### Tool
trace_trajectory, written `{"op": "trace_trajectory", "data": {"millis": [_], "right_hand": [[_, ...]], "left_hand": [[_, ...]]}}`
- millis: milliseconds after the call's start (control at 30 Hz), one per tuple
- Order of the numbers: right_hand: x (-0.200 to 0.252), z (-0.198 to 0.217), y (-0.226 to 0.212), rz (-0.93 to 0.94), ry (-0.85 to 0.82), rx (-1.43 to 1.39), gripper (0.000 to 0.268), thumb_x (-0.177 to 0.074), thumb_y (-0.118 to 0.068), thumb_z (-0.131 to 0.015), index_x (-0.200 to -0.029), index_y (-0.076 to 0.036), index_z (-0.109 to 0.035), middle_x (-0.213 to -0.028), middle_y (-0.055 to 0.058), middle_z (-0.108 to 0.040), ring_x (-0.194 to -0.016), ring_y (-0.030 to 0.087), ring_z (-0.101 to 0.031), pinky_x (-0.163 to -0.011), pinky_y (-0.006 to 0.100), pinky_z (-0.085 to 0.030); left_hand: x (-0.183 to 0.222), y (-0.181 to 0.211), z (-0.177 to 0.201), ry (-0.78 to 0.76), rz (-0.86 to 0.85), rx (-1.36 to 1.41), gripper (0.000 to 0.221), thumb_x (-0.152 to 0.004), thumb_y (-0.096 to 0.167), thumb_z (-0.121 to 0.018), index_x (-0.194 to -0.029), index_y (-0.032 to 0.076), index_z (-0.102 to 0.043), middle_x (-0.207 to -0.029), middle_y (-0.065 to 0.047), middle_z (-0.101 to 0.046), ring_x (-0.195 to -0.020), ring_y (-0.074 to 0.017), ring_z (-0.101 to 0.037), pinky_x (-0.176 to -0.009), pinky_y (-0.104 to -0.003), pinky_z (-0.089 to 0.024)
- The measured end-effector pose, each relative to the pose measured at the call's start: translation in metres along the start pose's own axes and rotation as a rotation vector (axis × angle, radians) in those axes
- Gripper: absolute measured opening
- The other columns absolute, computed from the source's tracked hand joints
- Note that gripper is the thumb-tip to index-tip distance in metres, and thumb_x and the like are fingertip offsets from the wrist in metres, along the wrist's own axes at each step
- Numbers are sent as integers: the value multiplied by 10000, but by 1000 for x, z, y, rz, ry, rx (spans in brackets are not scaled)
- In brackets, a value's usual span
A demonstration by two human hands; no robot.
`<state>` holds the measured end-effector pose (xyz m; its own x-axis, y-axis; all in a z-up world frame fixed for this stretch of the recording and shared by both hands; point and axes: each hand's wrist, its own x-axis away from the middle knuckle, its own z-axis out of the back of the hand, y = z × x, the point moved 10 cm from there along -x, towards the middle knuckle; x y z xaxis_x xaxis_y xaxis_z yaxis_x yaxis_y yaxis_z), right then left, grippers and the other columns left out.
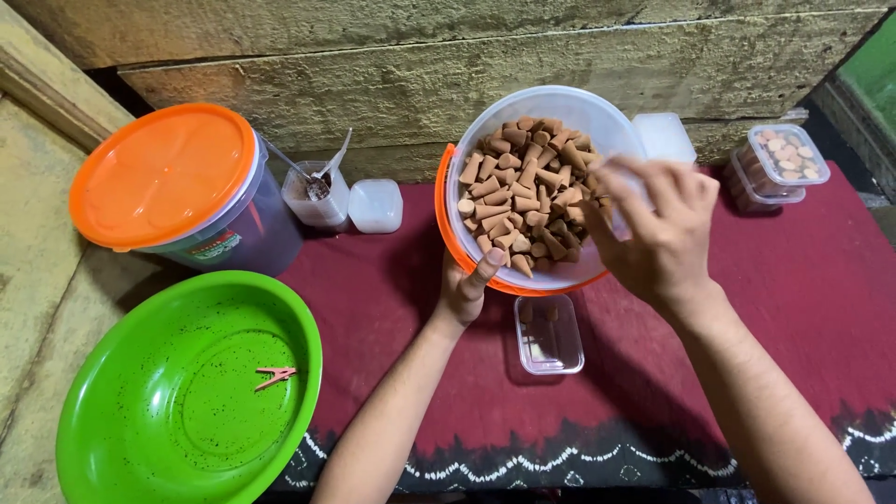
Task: Picking up incense cones from a large bowl and placing them into a small plastic container.
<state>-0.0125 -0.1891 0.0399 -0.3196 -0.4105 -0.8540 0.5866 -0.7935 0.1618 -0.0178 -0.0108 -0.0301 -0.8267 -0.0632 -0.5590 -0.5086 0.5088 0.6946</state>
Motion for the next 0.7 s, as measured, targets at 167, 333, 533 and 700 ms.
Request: {"op": "trace_trajectory", "data": {"millis": [167, 333, 533, 700], "right_hand": [[-26, -10, -29, 93, -62, 129, 251, -873, -263, -825, -1113, -240, -756, -1003, -65, -722, -935, 160, -602, -868, 360, -363], [-33, -33, -31, 109, -158, 174, 188, -911, -290, -771, -1093, -252, -749, -938, -63, -710, -898, 167, -585, -868, 385, -368], [-34, -42, -29, 104, -219, 158, 136, -928, -183, -730, -1059, -157, -751, -899, 28, -700, -850, 201, -606, -790, 359, -385], [-35, 1, -22, -167, -208, -577, 324, -871, 98, -664, -1185, 30, -708, -1005, 191, -559, -807, 370, -603, -675, 422, -483]], "left_hand": [[-8, 5, 9, -32, -41, -36, 411, -941, 241, -698, -1236, 0, -543, -997, -100, -594, -850, -136, -575, -698, -325, -573], [-11, 11, 14, -37, -72, -51, 366, -945, 247, -706, -1194, 28, -552, -977, -73, -576, -863, -120, -574, -701, -302, -570], [-4, 14, 6, -13, -54, -15, 404, -931, 190, -714, -1245, 4, -541, -974, -86, -574, -838, -127, -576, -701, -305, -575], [-2, -15, 29, -3, -29, -126, 587, -931, 294, -721, -1398, 29, -485, -1296, -134, -555, -1200, -253, -551, -1047, -395, -484]]}}
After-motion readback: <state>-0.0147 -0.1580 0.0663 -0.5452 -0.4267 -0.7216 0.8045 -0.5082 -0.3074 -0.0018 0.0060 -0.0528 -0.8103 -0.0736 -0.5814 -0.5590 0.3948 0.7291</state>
